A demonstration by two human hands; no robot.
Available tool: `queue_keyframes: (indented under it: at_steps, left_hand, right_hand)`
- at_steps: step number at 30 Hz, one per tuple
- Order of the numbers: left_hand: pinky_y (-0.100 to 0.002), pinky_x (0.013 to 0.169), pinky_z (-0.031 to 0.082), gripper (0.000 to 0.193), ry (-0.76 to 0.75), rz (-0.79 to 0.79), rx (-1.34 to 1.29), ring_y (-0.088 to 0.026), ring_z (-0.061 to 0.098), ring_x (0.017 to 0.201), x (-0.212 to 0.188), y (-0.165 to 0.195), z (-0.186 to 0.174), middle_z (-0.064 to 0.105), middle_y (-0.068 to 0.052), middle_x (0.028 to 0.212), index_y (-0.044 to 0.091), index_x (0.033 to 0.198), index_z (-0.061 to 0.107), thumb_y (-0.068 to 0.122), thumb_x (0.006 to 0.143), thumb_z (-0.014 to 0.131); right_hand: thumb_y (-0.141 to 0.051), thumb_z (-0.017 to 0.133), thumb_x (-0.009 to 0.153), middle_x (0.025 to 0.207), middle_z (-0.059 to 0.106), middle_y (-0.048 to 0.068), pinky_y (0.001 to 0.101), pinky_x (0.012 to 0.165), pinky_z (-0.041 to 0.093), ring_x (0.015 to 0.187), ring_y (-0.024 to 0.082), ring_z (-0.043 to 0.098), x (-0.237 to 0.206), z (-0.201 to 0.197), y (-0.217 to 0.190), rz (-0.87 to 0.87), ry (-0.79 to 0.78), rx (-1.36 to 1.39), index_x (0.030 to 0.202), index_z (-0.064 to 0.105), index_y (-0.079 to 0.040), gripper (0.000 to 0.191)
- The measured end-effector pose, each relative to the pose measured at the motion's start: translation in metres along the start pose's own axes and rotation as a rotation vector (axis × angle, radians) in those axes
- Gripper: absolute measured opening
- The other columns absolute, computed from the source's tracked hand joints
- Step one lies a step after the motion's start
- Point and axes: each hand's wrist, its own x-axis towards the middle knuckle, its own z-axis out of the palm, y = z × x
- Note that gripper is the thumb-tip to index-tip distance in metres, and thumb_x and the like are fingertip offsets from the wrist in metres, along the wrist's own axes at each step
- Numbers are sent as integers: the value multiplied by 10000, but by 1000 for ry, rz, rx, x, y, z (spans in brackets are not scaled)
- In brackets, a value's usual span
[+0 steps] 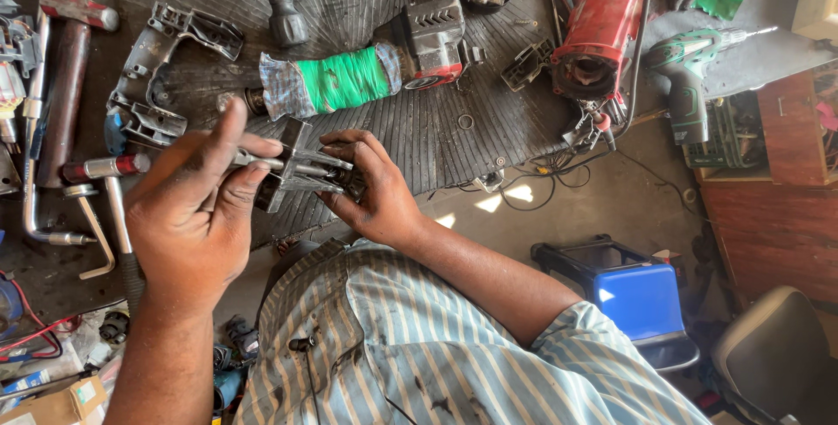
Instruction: The person repairs a power tool at a cluttered workbench. They handle the tool housing and motor armature, separate components, fit the armature back into the housing, and use a screwdriver and a puller-style tool to work on the assembled parts, repositioning pieces on the bench as they go.
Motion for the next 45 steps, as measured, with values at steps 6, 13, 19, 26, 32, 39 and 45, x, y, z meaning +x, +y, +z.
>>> queue_keyframes:
  at_steps: [6,13,19,26,32,39,45]
  left_hand:
    - [-258,876,625,533,0,-16,-46,-158,695,1099,4,7,3,639,-95,1199,104,1462,576,26,968,758]
    - [-247,737,542,417,154,11,228,-141,654,925,-11,-6,7,606,-46,1033,59,1276,729,-6,885,857]
    - [-207,791,581,356,197,-47,121,-106,708,966,-18,-13,5,586,-42,1106,99,1328,721,3,1012,855]
    - [-217,788,588,384,138,17,190,-118,704,926,-18,-15,-2,601,-41,1038,83,1293,720,40,961,909]
    - [-212,784,592,370,137,18,197,-117,698,918,-18,-13,-1,606,-43,1038,85,1286,720,57,972,914]
    - [-218,809,605,373,148,-2,166,-115,700,932,-19,-11,1,589,-37,1043,96,1291,718,59,974,912]
    - [-214,778,596,372,127,25,196,-118,699,926,-17,-10,1,604,-44,1047,82,1292,718,45,978,914]
  right_hand:
    - [-15,783,877,1410,523,175,355,1077,555,1299,279,617,-1,-1,0,33,3,39,1278,554,50,467]
    - [-4,796,843,1411,519,177,347,1080,555,1306,278,602,0,0,0,19,2,12,1261,547,50,489]
    - [-6,779,873,1428,515,174,358,1106,555,1330,286,596,-1,0,0,41,-31,49,1286,544,50,479]
    - [14,774,842,1425,518,174,365,1108,548,1326,293,595,-1,0,1,30,-39,26,1292,550,49,504]
    - [20,775,829,1422,521,174,368,1107,544,1324,297,594,-1,0,3,19,-36,17,1294,547,48,519]
    - [23,759,816,1430,513,175,370,1129,535,1350,306,586,-2,0,2,29,-50,12,1304,545,54,534]
    - [18,764,823,1431,517,169,375,1139,535,1354,302,584,-2,-1,2,15,-49,3,1296,544,45,523]
